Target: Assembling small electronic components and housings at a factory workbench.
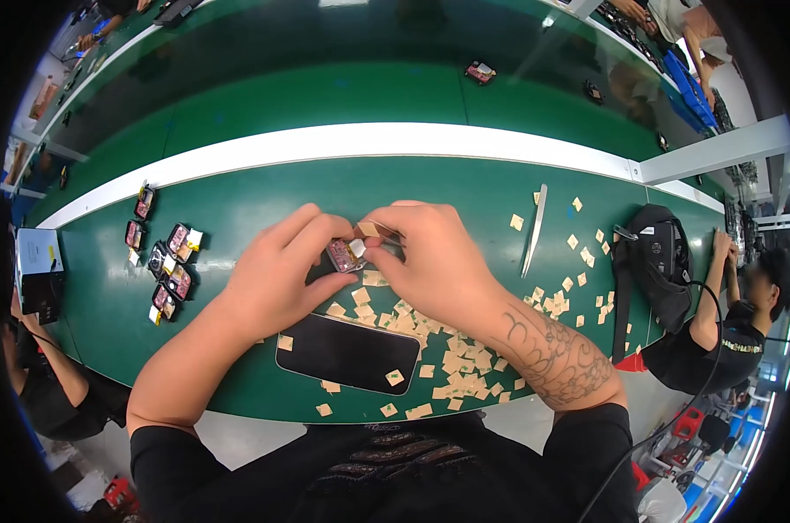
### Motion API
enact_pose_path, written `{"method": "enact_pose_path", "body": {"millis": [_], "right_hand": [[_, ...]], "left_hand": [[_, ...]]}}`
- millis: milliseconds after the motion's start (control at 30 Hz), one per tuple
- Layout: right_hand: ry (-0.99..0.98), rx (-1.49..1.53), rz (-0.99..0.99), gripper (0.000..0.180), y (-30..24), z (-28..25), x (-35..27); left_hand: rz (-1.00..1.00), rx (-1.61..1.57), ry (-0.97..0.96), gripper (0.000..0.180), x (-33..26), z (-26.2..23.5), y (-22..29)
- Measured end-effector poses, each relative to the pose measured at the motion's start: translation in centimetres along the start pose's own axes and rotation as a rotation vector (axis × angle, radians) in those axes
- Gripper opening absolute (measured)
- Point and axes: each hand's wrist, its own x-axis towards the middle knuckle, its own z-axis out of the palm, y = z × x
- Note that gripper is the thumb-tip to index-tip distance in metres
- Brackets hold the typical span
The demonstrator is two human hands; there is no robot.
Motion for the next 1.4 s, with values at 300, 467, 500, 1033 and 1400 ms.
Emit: {"method": "enact_pose_path", "body": {"millis": [300,467,500,1033,1400], "right_hand": [[0.002,-0.051,0.011,0.007,-0.4,-0.1,0.6],[0.135,-0.037,-0.165,0.020,1.9,-0.1,0.2],[0.142,-0.035,-0.166,0.020,1.7,-0.4,0.1],[0.064,0.017,-0.175,0.019,2.4,-0.2,-0.1],[0.223,0.050,-0.335,0.016,3.4,-0.1,-0.3]], "left_hand": [[-0.002,-0.026,0.017,0.050,0.5,0.2,0.4],[-0.011,0.021,0.014,0.053,0.4,0.5,0.5],[-0.005,0.017,0.018,0.053,0.4,0.5,0.5],[-0.149,-0.137,-0.122,0.041,2.4,-0.3,1.1],[-0.256,0.198,0.216,0.033,8.1,-3.4,-6.9]]}}
